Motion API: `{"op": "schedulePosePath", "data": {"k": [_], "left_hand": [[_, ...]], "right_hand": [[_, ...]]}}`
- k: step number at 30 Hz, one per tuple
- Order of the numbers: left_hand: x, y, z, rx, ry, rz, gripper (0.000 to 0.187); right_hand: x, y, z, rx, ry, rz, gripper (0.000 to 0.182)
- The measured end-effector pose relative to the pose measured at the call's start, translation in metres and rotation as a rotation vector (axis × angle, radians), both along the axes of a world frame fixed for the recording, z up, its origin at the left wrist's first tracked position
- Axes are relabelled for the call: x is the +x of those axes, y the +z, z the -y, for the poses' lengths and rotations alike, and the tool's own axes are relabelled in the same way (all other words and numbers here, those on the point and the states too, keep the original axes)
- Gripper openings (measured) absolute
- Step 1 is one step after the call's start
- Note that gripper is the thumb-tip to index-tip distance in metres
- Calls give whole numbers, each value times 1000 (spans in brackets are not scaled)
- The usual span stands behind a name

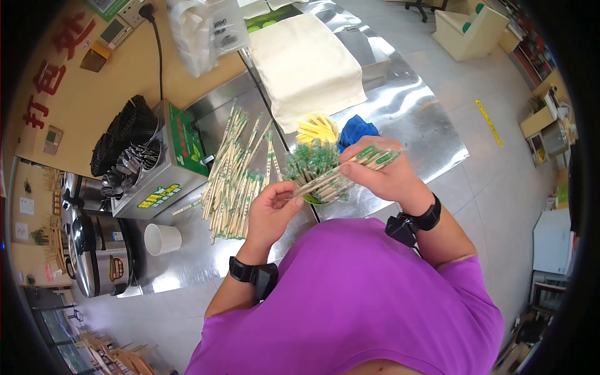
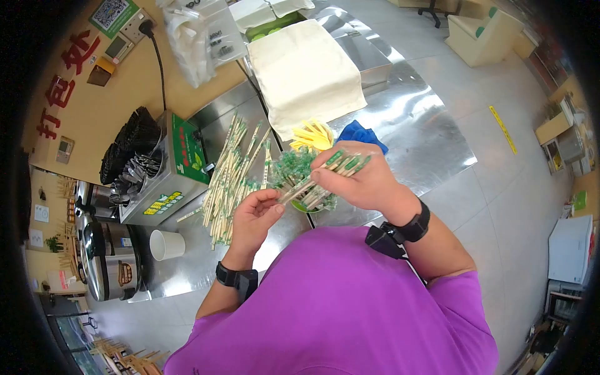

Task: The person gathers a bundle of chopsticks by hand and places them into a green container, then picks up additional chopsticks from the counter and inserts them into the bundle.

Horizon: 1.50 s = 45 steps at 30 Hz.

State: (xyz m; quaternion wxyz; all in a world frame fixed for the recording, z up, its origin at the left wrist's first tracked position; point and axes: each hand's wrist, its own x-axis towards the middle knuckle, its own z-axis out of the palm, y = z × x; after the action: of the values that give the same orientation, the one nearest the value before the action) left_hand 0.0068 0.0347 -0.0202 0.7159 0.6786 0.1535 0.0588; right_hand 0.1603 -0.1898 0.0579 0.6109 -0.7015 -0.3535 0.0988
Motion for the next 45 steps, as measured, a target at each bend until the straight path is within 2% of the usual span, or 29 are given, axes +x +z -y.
{"op": "schedulePosePath", "data": {"k": [2,4,7,8,10,11,12,13,15,16,19,20,23,25,27,31,33,34,35,37,38,41,44,45], "left_hand": [[-3,-8,-3,16,70,-18,39],[-6,-11,-9,17,133,-17,46],[1,-17,-16,486,159,34,80],[5,-17,-15,538,119,51,94],[13,-18,-9,641,44,75,121],[17,-22,-8,684,12,93,127],[21,-29,-8,728,-23,110,133],[24,-34,-8,770,-59,126,140],[28,-38,-8,784,-66,159,140],[30,-39,-8,791,-68,178,141],[43,-38,-5,470,-146,23,137],[46,-42,-3,456,-150,43,136],[68,-52,7,453,-198,73,133],[85,-46,21,497,-261,20,131],[95,-48,30,480,-221,84,123],[107,-42,36,411,-266,105,113],[109,-39,32,417,-292,144,114],[113,-51,28,286,-298,169,118],[112,-64,26,214,-301,176,121],[108,-54,27,75,-299,190,126],[107,-47,28,127,-286,247,133],[105,-22,30,276,-294,329,137],[103,-11,36,645,-272,418,130],[104,-14,37,660,-283,361,128]], "right_hand": [[0,-3,-10,-37,-14,101,7],[7,-14,-16,-140,-19,211,11],[8,-64,-29,-308,0,467,21],[8,-74,-32,-366,12,572,25],[6,-66,-33,-323,54,410,38],[5,-63,-34,-302,75,327,44],[11,-65,-33,-229,108,343,69],[11,-57,-27,-227,97,258,75],[11,-36,-12,-225,74,92,87],[17,-36,-3,-316,63,157,111],[24,-56,13,-204,108,290,132],[28,-70,17,-326,189,273,146],[23,-102,14,-352,234,136,145],[18,-104,3,-287,126,81,144],[21,-104,-3,-267,-8,7,142],[25,-121,6,-159,-52,154,134],[25,-124,6,51,-5,-136,118],[24,-123,4,159,18,-281,110],[22,-120,1,184,-27,-351,101],[22,-107,-8,238,-108,-488,82],[20,-104,-14,270,-168,-565,55],[19,-114,-23,6,-247,-229,44],[18,-115,-25,3,-237,-188,40],[19,-117,-25,98,-204,-327,41]]}}
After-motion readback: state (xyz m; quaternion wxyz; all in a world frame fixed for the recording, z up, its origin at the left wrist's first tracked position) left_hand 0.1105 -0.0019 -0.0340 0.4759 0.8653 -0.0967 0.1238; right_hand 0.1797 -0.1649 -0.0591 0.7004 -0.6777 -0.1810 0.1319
